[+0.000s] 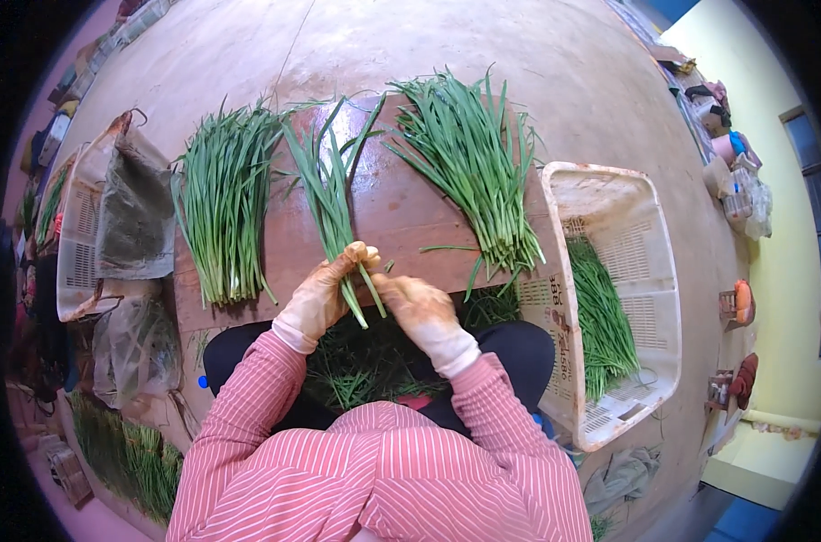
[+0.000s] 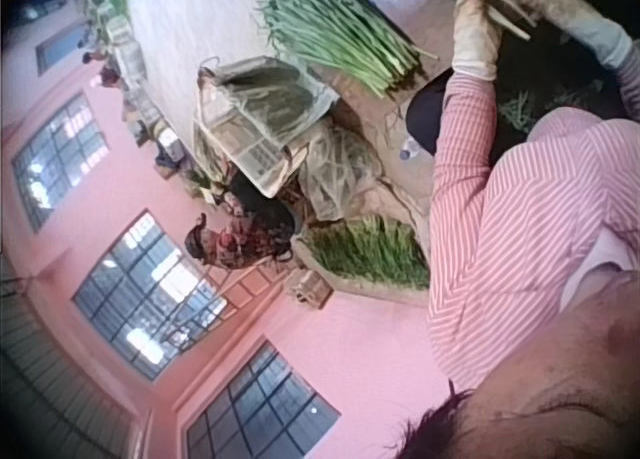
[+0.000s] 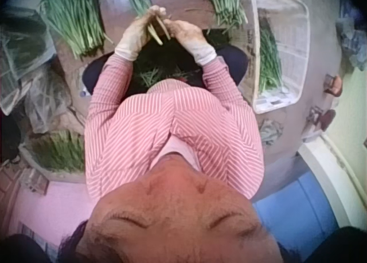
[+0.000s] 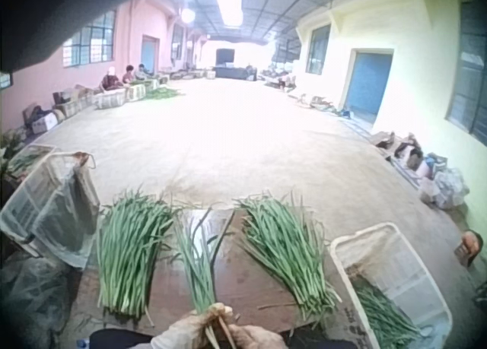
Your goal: The person sorts chives by hand, picking through bunches to remove individual stalks before gathering them into bundles and placing them into a plastic crate.
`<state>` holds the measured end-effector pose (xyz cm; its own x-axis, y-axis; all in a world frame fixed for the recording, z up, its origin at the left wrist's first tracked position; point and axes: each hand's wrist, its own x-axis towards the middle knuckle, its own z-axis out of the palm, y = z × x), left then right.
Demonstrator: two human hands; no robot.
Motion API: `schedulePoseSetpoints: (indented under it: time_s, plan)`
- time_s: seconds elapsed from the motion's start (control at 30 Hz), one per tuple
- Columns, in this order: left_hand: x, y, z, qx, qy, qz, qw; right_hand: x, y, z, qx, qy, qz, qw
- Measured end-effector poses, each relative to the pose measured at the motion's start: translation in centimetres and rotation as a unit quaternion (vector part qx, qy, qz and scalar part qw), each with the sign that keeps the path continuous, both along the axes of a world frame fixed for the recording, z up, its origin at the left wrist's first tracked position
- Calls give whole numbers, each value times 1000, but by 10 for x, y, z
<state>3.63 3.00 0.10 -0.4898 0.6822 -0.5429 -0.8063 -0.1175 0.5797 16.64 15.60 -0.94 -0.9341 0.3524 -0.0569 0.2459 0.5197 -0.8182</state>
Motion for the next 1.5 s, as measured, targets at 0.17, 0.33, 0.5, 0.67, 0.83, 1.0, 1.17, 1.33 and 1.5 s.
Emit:
schedulePoseSetpoints:
  time_s: [0.17, 0.33, 0.5, 0.67, 0.83, 1.0, 1.17, 1.33, 1.5]
  plan:
    - [-6, -7, 11, -19, -11, -131, 991, -31, -28, 16, -429, -160, 35, 888]
    - [-18, -12, 12, 80, 41, -2, 996, -28, -42, 23, -277, -152, 46, 948]
    - [-28, 1, 61, 38, 152, -62, 986, -52, -19, 0, -91, 36, 89, 991]
    - [-51, 7, 57, 33, 412, -145, 899, -88, 2, -71, -455, 136, 97, 874]
    - [-55, -1, 45, -49, 335, -151, 929, -92, -26, -63, -175, 201, 65, 961]
    - [-44, 4, 50, -13, 88, -89, 992, -57, -28, -49, -309, -32, 32, 950]
    - [-33, 8, -6, -22, -40, -69, 997, -38, -51, -28, -655, -114, -41, 746]
    - [-21, -18, -7, -1, 6, -133, 991, -36, -51, 3, -662, -128, -13, 738]
    - [-8, -34, -24, 59, -84, -134, 986, -38, -48, 0, -670, -187, 32, 718]
